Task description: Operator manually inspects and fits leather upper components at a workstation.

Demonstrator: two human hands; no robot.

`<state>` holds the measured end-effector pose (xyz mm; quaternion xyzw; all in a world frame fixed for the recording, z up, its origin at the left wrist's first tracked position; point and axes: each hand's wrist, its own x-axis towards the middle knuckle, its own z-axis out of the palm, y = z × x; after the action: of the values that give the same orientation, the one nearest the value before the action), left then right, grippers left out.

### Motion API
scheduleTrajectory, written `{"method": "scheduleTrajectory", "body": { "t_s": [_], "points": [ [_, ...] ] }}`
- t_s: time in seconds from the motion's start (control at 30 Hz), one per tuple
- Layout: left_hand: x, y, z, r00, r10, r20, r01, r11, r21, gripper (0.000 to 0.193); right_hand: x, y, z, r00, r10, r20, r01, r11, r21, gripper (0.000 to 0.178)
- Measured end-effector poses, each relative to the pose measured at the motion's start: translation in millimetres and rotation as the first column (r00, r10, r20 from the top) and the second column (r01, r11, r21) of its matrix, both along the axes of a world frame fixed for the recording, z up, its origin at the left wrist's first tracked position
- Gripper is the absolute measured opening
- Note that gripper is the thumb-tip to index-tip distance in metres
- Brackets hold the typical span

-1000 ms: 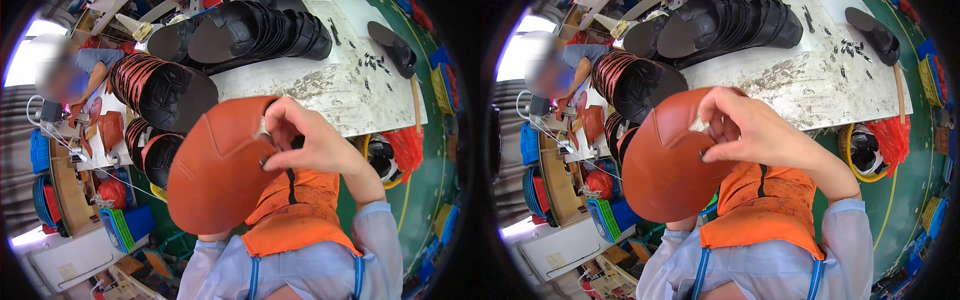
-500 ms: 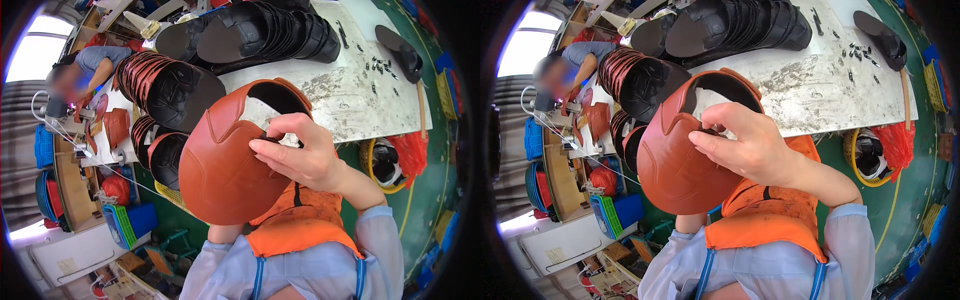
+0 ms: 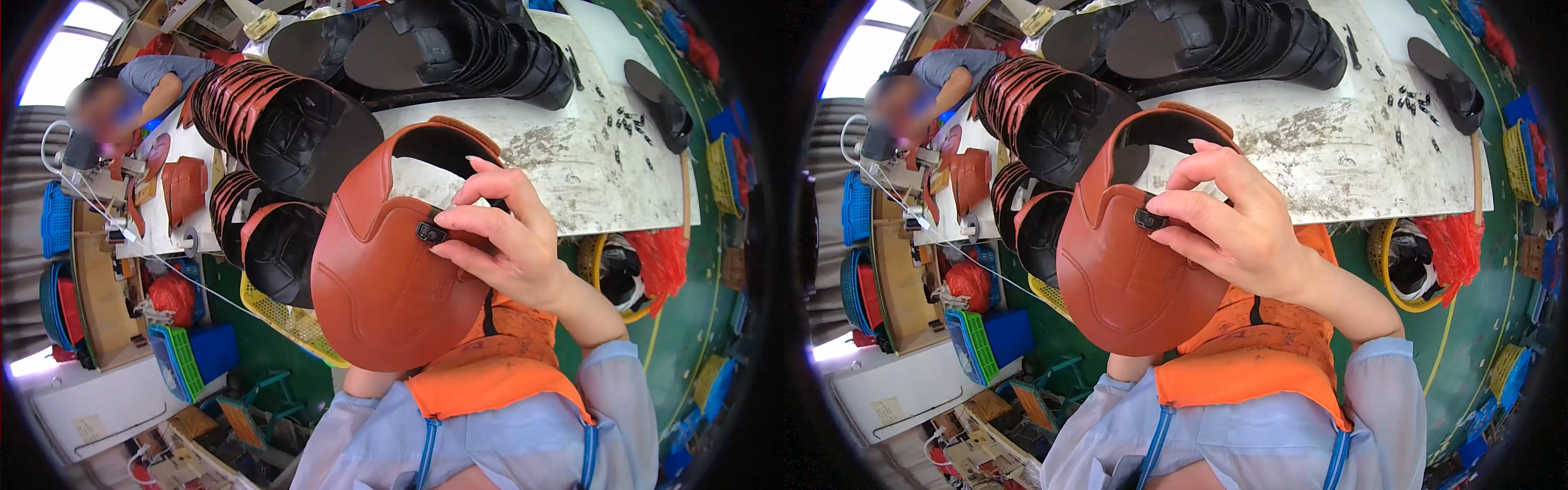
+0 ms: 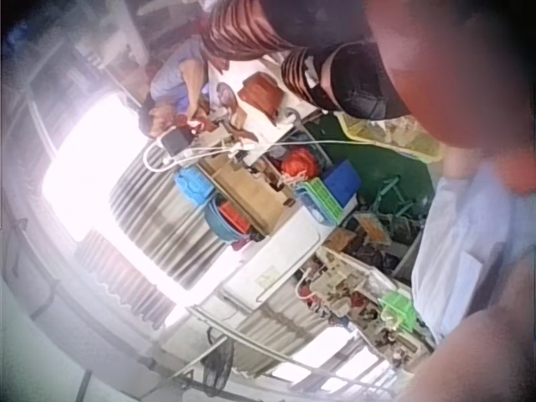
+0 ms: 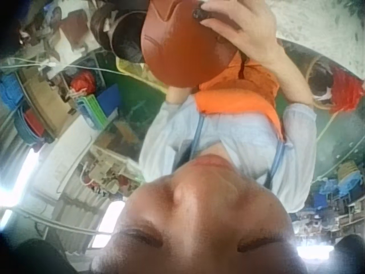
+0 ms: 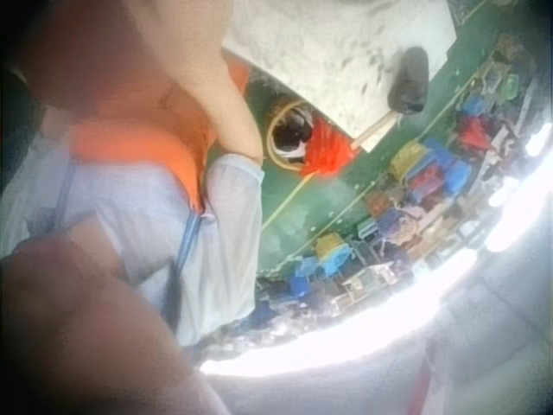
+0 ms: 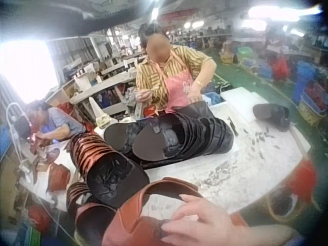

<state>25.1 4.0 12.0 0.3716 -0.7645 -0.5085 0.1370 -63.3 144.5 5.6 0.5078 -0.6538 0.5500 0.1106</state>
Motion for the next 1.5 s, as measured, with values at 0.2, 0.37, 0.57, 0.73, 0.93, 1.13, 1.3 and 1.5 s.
{"method": "scheduleTrajectory", "body": {
  "t_s": [0.2, 0.37, 0.57, 0.73, 0.93, 1.13, 1.3, 1.5],
  "points": [
    [-1, -5, -2, 0.998, 0.038, 0.057, -0.032, 0.995, -0.096, 0.037, 3, -10, 3, 0.986, 0.036, 0.162, -0.047, 0.997, 0.064, 0.039],
    [-16, -8, -2, 0.990, 0.069, 0.124, -0.043, 0.979, -0.199, 0.035, -2, 14, 3, 0.996, -0.088, -0.019, 0.088, 0.996, 0.022, 0.041],
    [-46, -28, -168, 0.969, -0.240, 0.054, 0.187, 0.577, -0.795, 0.027, 20, 6, -58, 0.973, -0.028, -0.228, 0.055, 0.992, 0.111, 0.014],
    [-59, -30, -151, 0.930, -0.292, 0.222, 0.356, 0.570, -0.741, 0.030, -13, -3, -161, 0.996, -0.083, 0.019, 0.072, 0.941, 0.332, 0.016],
    [-83, -41, -118, 0.856, -0.309, 0.414, 0.507, 0.661, -0.553, 0.031, -19, -13, -166, 0.990, -0.137, -0.028, 0.138, 0.925, 0.354, 0.029],
    [-90, -45, -116, 0.830, -0.331, 0.448, 0.549, 0.624, -0.556, 0.028, -23, -16, -163, 0.997, -0.078, 0.003, 0.069, 0.898, 0.435, 0.033],
    [-88, -42, -114, 0.831, -0.311, 0.462, 0.540, 0.652, -0.533, 0.029, -27, -17, -163, 0.997, -0.071, 0.035, 0.046, 0.880, 0.473, 0.033],
    [-87, -39, -113, 0.870, -0.264, 0.416, 0.467, 0.710, -0.527, 0.029, -17, -23, -166, 0.972, -0.110, -0.206, 0.200, 0.850, 0.488, 0.032]
  ]
}}
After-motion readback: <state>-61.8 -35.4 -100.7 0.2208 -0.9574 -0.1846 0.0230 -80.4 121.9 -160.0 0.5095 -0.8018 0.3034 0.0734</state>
